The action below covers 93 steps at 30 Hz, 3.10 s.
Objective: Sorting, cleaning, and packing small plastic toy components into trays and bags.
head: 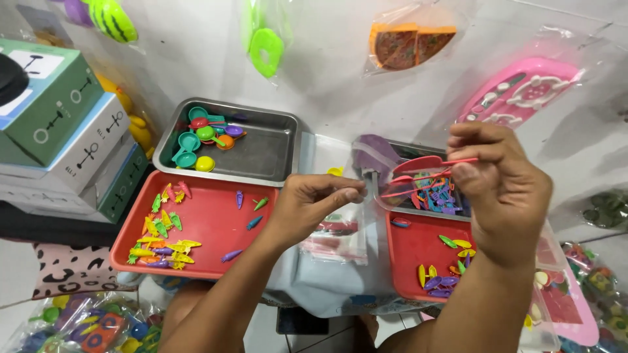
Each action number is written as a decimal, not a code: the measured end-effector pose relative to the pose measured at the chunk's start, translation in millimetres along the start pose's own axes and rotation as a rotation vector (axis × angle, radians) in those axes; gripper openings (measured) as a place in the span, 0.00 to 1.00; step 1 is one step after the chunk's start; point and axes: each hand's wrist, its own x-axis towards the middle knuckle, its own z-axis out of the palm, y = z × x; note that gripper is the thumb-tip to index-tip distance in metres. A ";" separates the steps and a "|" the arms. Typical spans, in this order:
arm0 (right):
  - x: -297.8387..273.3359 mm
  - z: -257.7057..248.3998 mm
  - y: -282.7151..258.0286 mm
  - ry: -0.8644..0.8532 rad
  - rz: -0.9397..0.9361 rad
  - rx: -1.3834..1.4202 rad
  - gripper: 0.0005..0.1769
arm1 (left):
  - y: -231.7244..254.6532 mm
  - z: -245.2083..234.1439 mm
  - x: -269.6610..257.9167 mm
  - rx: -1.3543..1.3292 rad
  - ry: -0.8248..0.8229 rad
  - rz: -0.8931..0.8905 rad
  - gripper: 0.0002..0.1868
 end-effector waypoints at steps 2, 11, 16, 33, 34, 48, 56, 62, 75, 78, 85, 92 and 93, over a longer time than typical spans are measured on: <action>-1.6 -4.5 -7.3 0.020 -0.034 -0.073 0.04 | -1.3 1.2 -0.6 0.010 -0.011 -0.002 0.10; -10.4 -14.7 -9.2 0.156 -0.125 -0.140 0.06 | 2.1 10.2 -1.4 0.101 -0.078 0.055 0.09; -9.0 -16.3 -11.4 0.114 -0.147 -0.143 0.06 | 2.5 11.7 -2.3 0.093 -0.092 0.057 0.10; 8.5 5.9 -27.2 -0.286 0.135 -0.341 0.05 | -4.5 9.8 -4.5 0.128 -0.046 0.006 0.12; 8.2 7.5 -24.6 -0.282 0.136 -0.339 0.05 | -5.5 10.2 -5.0 0.131 -0.050 0.004 0.12; -16.4 47.4 83.3 -0.105 0.409 0.308 0.26 | -3.7 9.7 5.1 0.014 0.232 0.008 0.11; -11.1 31.0 69.0 0.002 0.241 0.268 0.08 | -10.6 0.3 3.3 0.057 -0.007 -0.035 0.27; -10.8 27.6 60.5 -0.009 0.180 0.273 0.18 | -17.8 2.5 -0.9 0.147 -0.072 -0.113 0.09; -9.7 38.4 65.5 -0.017 0.186 0.243 0.04 | -22.7 -0.4 -2.7 0.122 -0.085 -0.115 0.11; -8.9 38.3 42.3 0.056 0.172 0.260 0.04 | -14.0 3.7 -2.3 0.216 -0.169 -0.105 0.14; -9.2 29.9 60.1 -0.046 0.186 0.281 0.17 | -18.1 2.5 -6.0 0.204 -0.133 -0.169 0.10; -13.0 30.2 58.7 -0.142 0.336 0.247 0.14 | -29.4 -1.3 -5.1 0.203 -0.088 -0.211 0.11; -12.6 29.6 57.2 -0.190 0.348 0.208 0.15 | -31.1 -2.2 -4.3 0.208 -0.091 -0.218 0.13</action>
